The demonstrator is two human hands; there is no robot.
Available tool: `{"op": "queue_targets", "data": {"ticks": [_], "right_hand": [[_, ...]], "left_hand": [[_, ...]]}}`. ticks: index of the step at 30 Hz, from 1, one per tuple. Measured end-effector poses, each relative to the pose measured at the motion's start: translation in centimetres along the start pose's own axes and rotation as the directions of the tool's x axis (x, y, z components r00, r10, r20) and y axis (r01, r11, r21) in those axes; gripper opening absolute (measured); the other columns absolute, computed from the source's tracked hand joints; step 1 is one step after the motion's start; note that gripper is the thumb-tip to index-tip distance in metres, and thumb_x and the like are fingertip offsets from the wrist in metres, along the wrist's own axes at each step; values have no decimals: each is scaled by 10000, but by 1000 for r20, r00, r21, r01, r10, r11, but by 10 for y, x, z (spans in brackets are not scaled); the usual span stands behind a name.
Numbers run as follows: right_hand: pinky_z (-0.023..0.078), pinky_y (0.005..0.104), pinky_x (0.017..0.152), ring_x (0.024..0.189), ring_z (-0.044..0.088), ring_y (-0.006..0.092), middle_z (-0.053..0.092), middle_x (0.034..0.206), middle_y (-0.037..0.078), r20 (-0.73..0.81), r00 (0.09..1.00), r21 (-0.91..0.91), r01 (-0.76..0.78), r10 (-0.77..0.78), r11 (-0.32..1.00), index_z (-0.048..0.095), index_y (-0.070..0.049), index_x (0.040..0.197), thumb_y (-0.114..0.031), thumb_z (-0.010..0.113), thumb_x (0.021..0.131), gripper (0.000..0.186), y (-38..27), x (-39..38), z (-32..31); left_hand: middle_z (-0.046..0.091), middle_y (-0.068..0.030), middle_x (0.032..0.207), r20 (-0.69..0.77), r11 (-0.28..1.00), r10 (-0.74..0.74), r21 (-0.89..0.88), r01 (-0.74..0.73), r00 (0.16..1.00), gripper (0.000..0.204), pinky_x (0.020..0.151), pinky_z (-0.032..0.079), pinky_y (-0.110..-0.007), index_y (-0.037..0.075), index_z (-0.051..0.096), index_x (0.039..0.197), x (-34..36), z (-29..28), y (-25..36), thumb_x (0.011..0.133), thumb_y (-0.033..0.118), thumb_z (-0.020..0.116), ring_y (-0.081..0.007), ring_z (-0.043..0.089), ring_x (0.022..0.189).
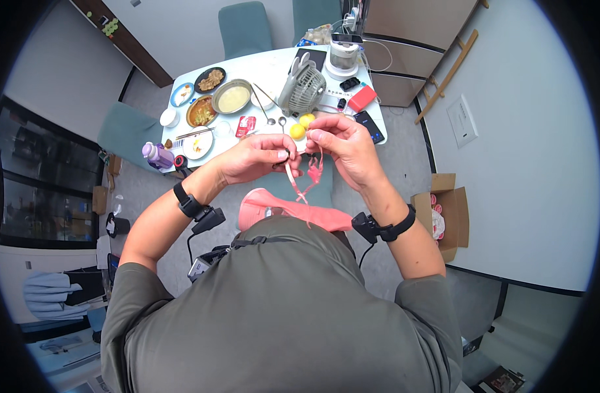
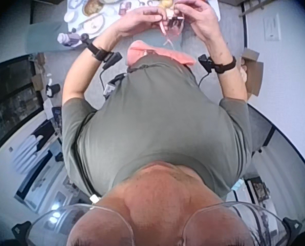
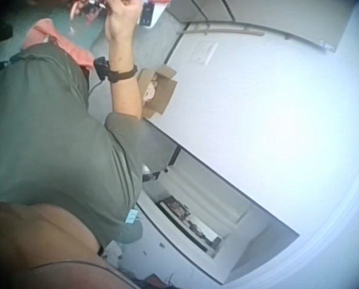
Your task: The person detaches a black strap from a pink sun hat, removes a small plastic component from the strap using a metal spoon as a lever, and then reattaches the component to the strap.
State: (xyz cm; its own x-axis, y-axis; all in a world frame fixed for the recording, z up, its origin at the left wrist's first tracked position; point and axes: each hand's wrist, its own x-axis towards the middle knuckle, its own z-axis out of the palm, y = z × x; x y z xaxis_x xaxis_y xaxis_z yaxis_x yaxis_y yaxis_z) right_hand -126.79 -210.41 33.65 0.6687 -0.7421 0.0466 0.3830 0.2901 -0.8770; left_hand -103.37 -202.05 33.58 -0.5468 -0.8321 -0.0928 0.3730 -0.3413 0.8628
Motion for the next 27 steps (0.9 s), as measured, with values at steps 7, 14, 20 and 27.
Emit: {"op": "queue_targets", "data": {"ticks": [7, 14, 20, 27], "right_hand": [[591, 280, 786, 814, 693, 140, 713, 990, 87, -46, 995, -161, -100, 94, 982, 672, 28, 1115, -64, 711, 939, 202, -4, -11, -28], [488, 317, 1021, 1157, 610, 185, 611, 1294, 78, 298, 948, -835, 203, 111, 511, 596, -3, 1291, -130, 725, 908, 424, -2, -7, -21], [559, 305, 720, 852, 669, 149, 685, 1046, 91, 394, 910, -594, 148, 126, 791, 582, -25, 1347, -134, 696, 926, 450, 21, 14, 26], [526, 260, 758, 858, 651, 93, 718, 945, 56, 318, 905, -694, 20, 282, 719, 692, 30, 1161, -80, 643, 980, 217, 17, 16, 25]], "left_hand": [[625, -53, 1043, -143, 998, -65, 12, 67, 988, 178, 874, 532, -323, 23, 614, 1087, -29, -10, 5, 1007, 183, 621, -141, 634, 934], [670, -61, 967, -154, 908, 87, 418, -14, 984, 123, 830, 549, -325, 17, 613, 1079, -31, -11, -2, 1031, 124, 575, -152, 669, 912], [678, -62, 971, -157, 945, 43, 328, 11, 987, 129, 783, 544, -303, 27, 613, 1097, -33, 8, 5, 1041, 134, 566, -166, 706, 884], [619, 7, 893, -366, 928, -35, 333, 166, 930, 128, 564, 393, -213, 59, 618, 1104, -67, 9, 13, 1034, 161, 585, -54, 532, 665]]}}
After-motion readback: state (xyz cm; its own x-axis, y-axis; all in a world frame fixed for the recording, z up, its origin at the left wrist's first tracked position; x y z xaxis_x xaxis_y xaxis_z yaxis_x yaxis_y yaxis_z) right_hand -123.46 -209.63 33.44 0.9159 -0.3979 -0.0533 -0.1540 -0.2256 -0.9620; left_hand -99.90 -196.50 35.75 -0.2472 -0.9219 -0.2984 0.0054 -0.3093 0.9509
